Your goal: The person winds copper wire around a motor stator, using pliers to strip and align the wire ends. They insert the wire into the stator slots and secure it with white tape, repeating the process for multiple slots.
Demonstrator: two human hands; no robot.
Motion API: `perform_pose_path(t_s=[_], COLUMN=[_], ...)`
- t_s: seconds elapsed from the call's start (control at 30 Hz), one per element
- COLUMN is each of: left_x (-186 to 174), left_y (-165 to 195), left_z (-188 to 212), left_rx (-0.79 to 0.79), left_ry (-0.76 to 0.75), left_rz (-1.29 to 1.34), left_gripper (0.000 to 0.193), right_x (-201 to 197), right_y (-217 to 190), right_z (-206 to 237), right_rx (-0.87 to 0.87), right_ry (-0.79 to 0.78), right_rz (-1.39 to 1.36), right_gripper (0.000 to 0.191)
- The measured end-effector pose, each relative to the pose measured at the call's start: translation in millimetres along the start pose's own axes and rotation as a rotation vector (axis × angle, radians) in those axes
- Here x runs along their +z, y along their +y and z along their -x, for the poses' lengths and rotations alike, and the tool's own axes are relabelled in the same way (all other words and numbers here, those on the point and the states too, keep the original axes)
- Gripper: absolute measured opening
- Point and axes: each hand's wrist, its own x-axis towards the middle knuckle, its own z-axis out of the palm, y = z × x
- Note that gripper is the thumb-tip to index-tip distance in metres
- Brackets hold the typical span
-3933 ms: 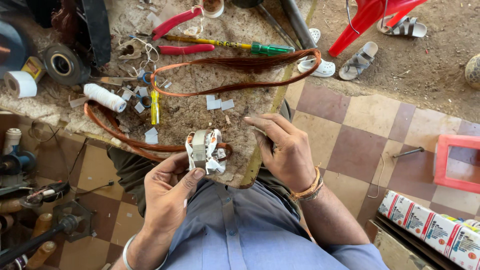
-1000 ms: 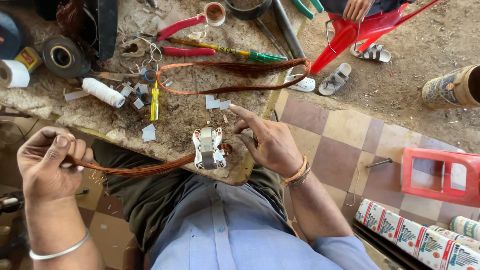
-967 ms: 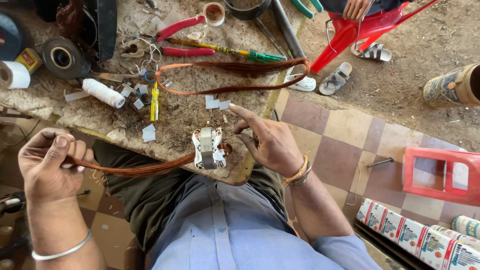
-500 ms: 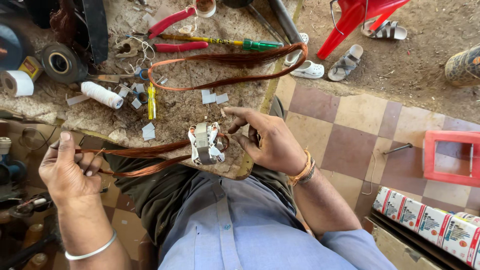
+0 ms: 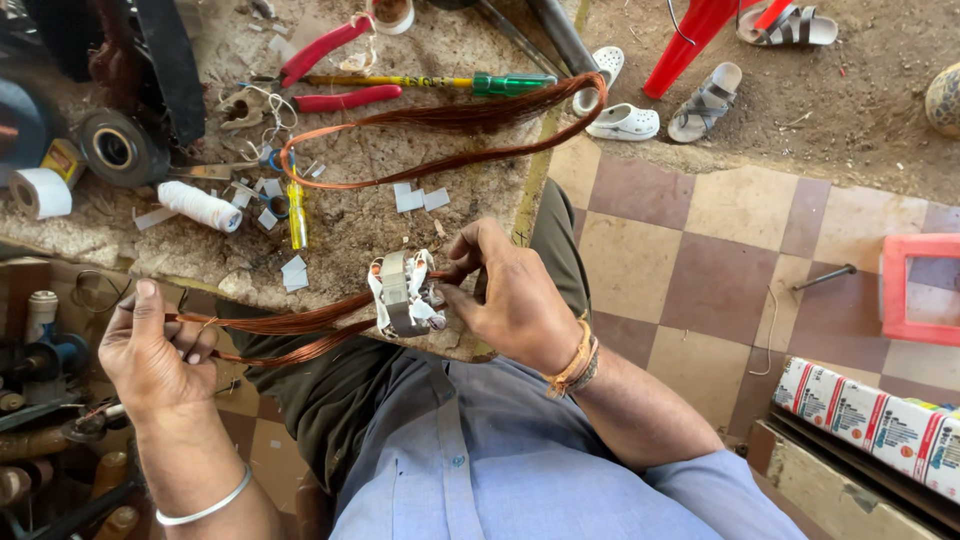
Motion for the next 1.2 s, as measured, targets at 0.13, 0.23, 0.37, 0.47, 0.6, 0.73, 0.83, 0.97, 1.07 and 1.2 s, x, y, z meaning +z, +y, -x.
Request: perform_pose_path(t_s=[0.13,0.23,0.37,0.47,0.6,0.73,0.83,0.97,1.07,1.2], left_x=[1,6,23,41,54,44,26,5,-8,-20], left_y=[-7,-8,-1,6,18,26,27,22,23,35], left_z=[-1,-1,-1,1,-8,-20,-20,-12,-4,-1], left_rx=[0.028,0.048,0.077,0.18,0.226,0.055,0.055,0.061,0.119,0.271], left_ry=[0.088,0.147,0.241,0.294,0.343,0.151,-0.025,-0.112,-0.263,-0.468], left_rz=[-0.007,-0.022,-0.113,-0.206,-0.376,-0.229,-0.145,-0.165,-0.195,-0.516], left_gripper=[0.023,0.025,0.026,0.025,0.023,0.026,0.031,0.038,0.047,0.057], right_x=[1,4,9,15,24,22,19,18,19,21], right_y=[3,6,14,16,12,4,-4,-14,-21,-24], right_z=[6,11,19,25,24,18,18,12,8,2], right_rx=[0.205,0.194,0.125,0.109,0.1,0.146,0.146,0.082,0.151,-0.048], right_ry=[0.005,0.039,0.105,0.171,0.244,0.214,0.16,0.124,0.084,0.063], right_rz=[-0.064,-0.145,-0.15,-0.135,-0.084,-0.112,-0.056,0.035,0.053,0.194], right_gripper=[0.039,0.036,0.028,0.025,0.023,0.025,0.027,0.029,0.035,0.045])
